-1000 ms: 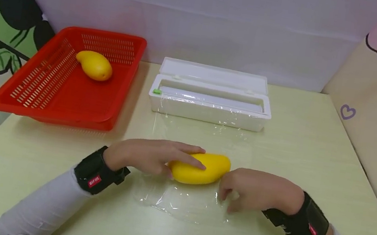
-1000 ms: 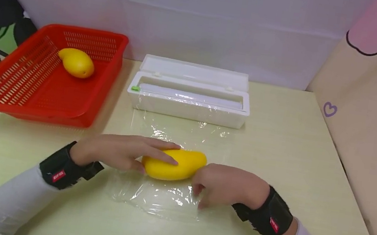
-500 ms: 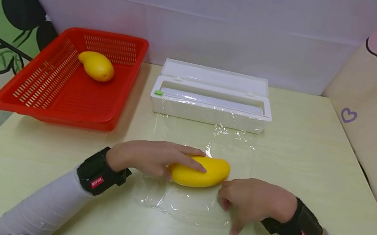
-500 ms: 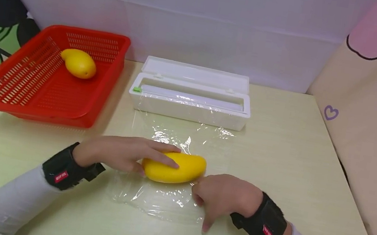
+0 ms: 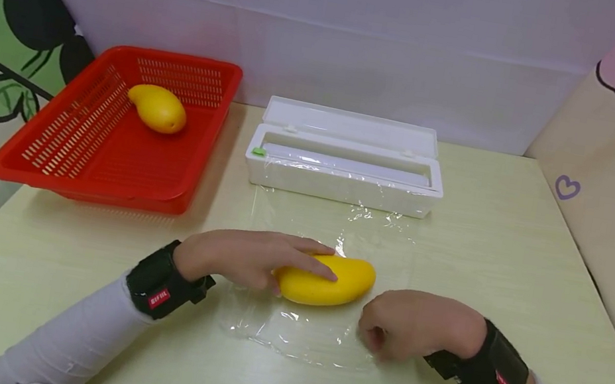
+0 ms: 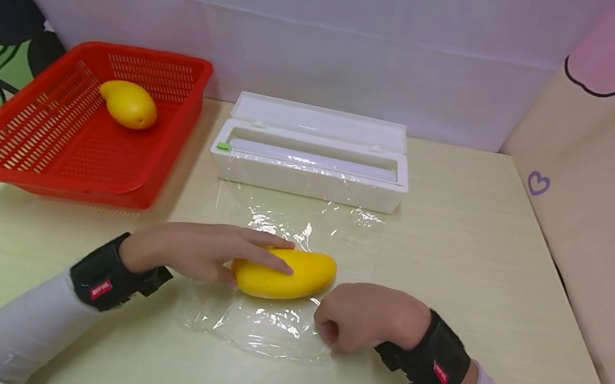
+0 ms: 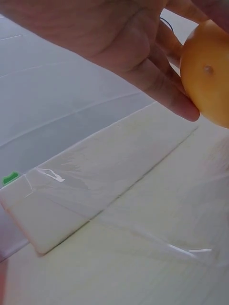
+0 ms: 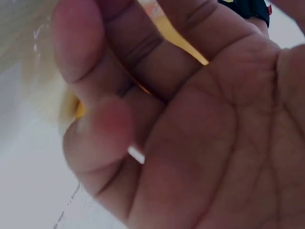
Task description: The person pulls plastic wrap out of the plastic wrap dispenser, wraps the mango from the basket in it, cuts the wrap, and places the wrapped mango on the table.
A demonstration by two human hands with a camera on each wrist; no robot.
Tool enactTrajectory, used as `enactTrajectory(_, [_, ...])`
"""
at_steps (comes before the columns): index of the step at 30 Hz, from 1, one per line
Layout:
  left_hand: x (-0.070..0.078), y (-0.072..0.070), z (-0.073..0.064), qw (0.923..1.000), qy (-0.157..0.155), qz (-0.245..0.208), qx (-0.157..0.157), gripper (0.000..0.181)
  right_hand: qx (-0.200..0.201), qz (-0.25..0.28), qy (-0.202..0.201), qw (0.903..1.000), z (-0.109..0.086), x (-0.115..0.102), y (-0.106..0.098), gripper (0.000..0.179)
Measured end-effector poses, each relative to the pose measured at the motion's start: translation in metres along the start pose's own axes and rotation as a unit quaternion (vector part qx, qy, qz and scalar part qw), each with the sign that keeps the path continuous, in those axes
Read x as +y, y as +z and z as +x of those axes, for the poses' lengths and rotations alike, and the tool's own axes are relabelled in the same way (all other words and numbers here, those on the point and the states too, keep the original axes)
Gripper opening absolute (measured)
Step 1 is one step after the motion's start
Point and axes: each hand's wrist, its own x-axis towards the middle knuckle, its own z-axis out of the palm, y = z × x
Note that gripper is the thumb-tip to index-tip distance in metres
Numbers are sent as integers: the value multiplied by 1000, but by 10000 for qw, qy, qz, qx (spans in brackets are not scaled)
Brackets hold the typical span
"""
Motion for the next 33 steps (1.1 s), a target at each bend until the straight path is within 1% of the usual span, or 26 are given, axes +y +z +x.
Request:
enactTrajectory(5, [0,0,0,10000,13,19,30,85,338,139,-467,9982,-3,2,-7,29])
enactTrajectory(10, [0,-1,1,10000,-52,-23,6,84,803,244,-869,9927,-6,3,-14,20])
enactTrajectory(17, [2,-1,0,9998,-194,-109,18,83,1369,197,-1117,9841,-6,6,-17,11])
enactTrajectory(23, [0,1,1,9999,-88,-88,87,83,1836,274,-1294,9741,-4,10,-17,3])
enactTrajectory(26, [-1,1,1,9999,-41,-57,110,83,2179,351,-1429,9648,-1,15,-16,2])
enactTrajectory(28, [-1,1,2,9999,-26,-54,133,84,2471,395,-1454,9572,2,18,-15,4])
enactTrajectory(30, [0,1,3,9998,-47,-67,179,85,2755,459,-1374,9503,6,20,-14,7])
enactTrajectory(32, [0,1,4,9996,-117,-148,207,85,2981,575,-1145,9459,10,22,-13,8])
enactTrajectory(33, [0,1,4,9994,-159,-199,223,85,3041,659,-981,9453,12,23,-12,7])
